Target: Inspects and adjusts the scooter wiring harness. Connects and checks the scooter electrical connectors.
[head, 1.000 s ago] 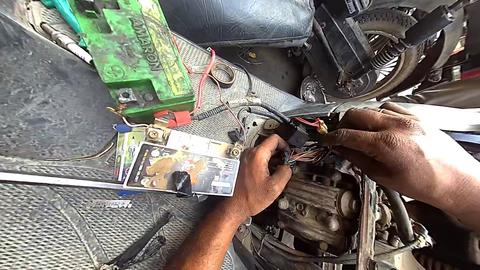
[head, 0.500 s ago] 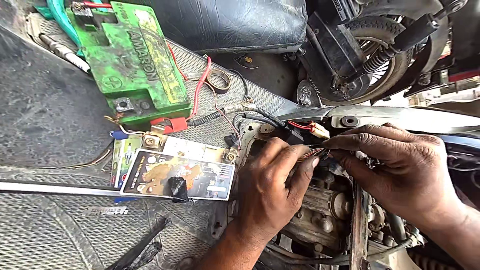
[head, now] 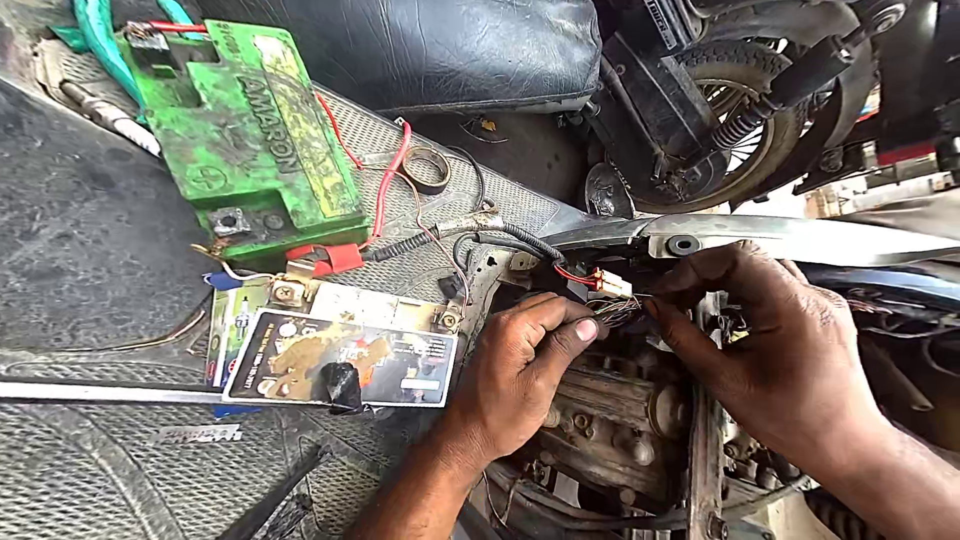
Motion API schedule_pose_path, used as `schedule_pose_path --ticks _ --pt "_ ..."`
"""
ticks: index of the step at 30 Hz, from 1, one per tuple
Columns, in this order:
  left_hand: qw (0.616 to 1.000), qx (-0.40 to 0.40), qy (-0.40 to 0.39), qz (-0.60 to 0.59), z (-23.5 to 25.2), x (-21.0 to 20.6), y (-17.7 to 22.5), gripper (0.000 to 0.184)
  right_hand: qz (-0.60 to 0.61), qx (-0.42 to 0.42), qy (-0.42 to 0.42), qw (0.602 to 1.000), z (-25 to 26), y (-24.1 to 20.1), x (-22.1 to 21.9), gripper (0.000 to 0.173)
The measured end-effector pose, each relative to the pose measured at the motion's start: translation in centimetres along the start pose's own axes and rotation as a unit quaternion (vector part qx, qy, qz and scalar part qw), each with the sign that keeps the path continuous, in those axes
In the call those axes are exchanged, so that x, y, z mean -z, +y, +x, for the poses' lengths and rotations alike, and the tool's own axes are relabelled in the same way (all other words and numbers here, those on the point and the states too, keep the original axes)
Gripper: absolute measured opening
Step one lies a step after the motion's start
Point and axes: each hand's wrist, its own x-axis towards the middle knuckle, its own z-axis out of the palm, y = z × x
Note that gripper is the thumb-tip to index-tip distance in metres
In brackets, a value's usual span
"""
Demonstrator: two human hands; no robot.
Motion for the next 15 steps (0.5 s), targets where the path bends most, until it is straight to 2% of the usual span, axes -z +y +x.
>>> schedule_pose_path --ticks 4,6,8,11,13,15 --pt "0.999 -0.015 -0.033 -0.005 0.1 0.4 0.2 0.025 -0.038 0.132 -0.044 0.990 0.8 -0.3 0.4 0.035" --pt "0.999 -0.024 -0.040 0.005 0.2 0.3 0.6 0.023 -0.043 0.162 -0.066 0.984 1.3 -0.1 0.4 0.030" --pt "0.999 -0.023 -0.044 0.018 0.2 0.3 0.7 0.022 -0.048 0.145 -0.040 0.987 1.4 0.8 0.3 0.019" --pt "0.997 -0.011 -0.057 0.046 0.1 0.8 0.1 0.019 -0.042 0.084 -0.003 0.996 1.7 1.7 1.1 0.015" --pt "0.998 0.019 -0.061 0.011 -0.1 1.0 0.3 0.019 0.000 0.058 -0.003 0.998 2.0 1.9 1.7 0.014" --pt "0.995 0.057 -0.052 -0.067 -0.1 0.7 1.1 0.020 0.051 0.073 -0.038 0.995 2.2 1.8 2.0 0.019"
